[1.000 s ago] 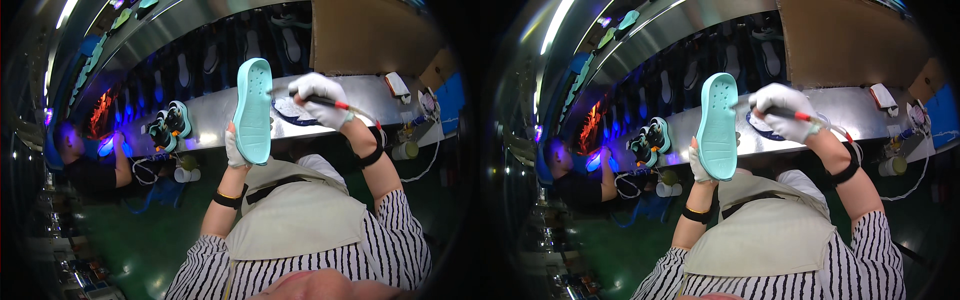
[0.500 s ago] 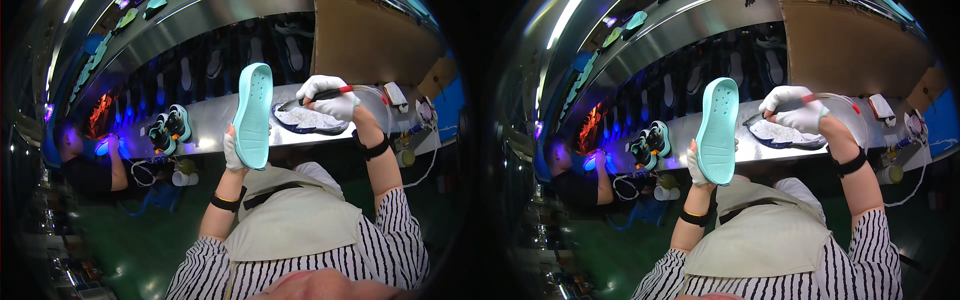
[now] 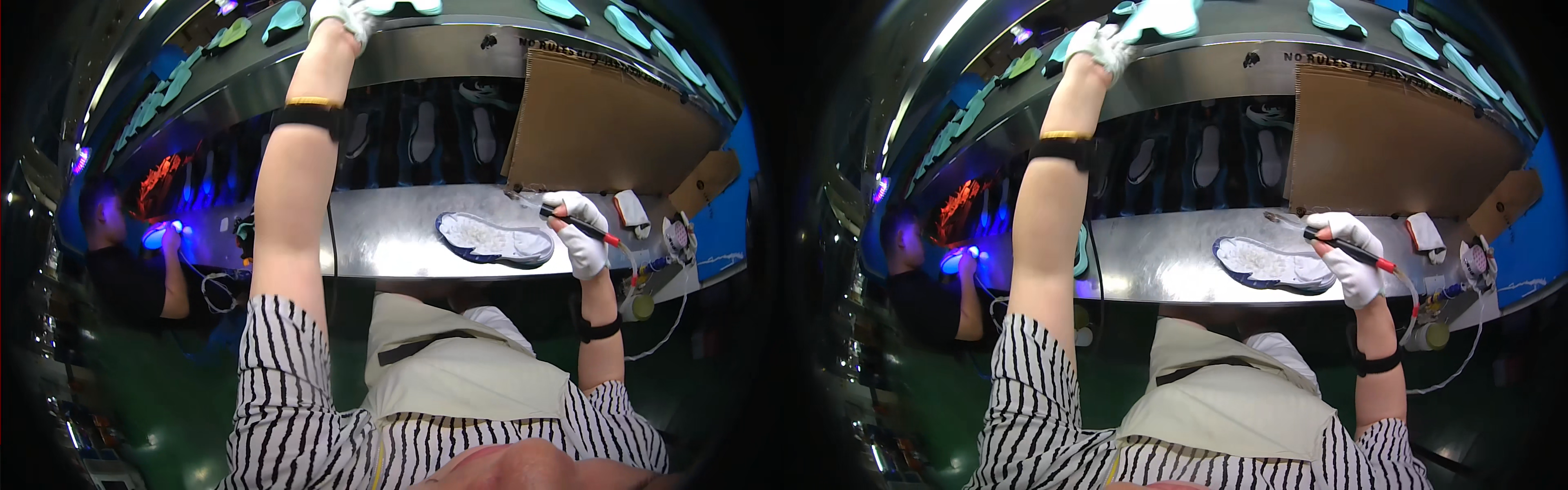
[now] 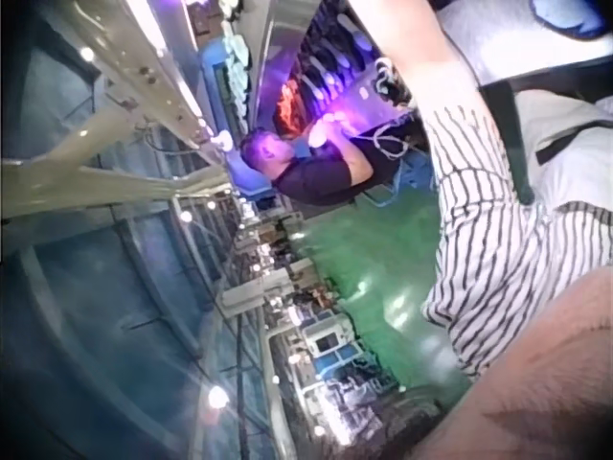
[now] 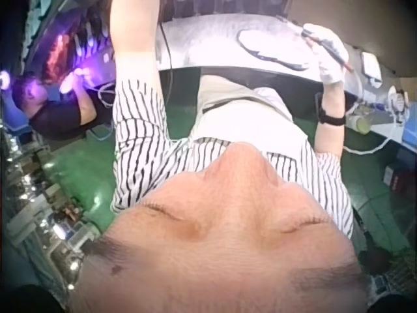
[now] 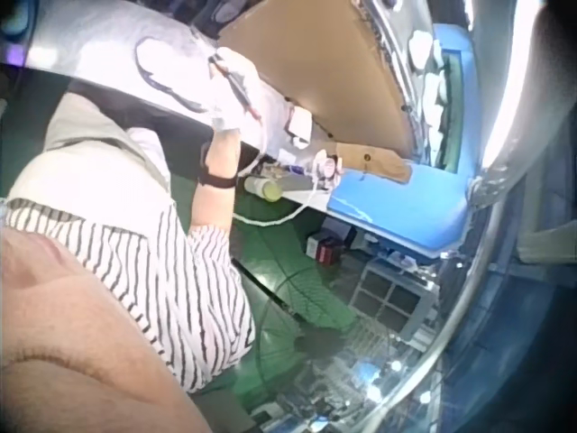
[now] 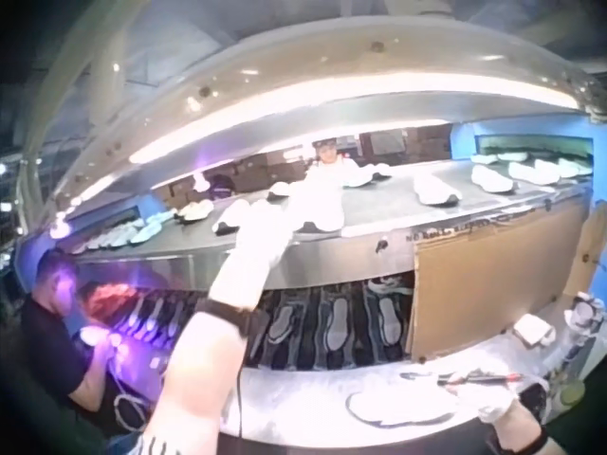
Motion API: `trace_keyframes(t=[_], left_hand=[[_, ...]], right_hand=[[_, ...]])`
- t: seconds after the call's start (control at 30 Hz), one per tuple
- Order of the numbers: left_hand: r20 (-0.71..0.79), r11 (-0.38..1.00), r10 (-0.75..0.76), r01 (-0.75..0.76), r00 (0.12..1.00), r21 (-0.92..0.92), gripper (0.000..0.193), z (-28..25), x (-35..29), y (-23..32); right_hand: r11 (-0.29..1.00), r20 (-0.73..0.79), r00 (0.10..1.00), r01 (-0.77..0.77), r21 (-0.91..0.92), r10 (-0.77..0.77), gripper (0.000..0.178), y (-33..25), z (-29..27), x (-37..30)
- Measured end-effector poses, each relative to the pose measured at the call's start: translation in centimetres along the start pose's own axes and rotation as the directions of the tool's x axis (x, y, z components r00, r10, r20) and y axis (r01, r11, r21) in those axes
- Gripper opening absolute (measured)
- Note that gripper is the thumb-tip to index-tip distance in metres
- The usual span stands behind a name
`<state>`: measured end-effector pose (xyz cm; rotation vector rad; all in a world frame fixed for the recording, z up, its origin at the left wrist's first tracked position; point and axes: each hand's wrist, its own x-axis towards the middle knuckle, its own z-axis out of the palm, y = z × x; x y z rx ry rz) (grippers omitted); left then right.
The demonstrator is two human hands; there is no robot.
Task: Apply adhesive to shoe outsoles using a precision applicator tool.
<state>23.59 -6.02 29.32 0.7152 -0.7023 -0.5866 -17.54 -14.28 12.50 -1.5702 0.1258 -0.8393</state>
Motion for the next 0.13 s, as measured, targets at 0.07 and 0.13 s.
trace_keyframes(t=[0.07,0.13], left_hand=[[-0.346,0.987,0.094,-0.041,0.934,0.157,0.042,-3.3,4.6,-0.3],[-0.098,0.975,0.191,-0.177,0.977,0.134,0.058,-6.0,5.9,-2.6]], right_hand=[[0.999,-0.015,1.000,0.019,-0.030,-0.019,0.017,0.4,-0.9,-0.7],[0.993,0.045,0.994,0.105,-0.050,-0.103,0.017,3.1,-3.0,-1.0]])
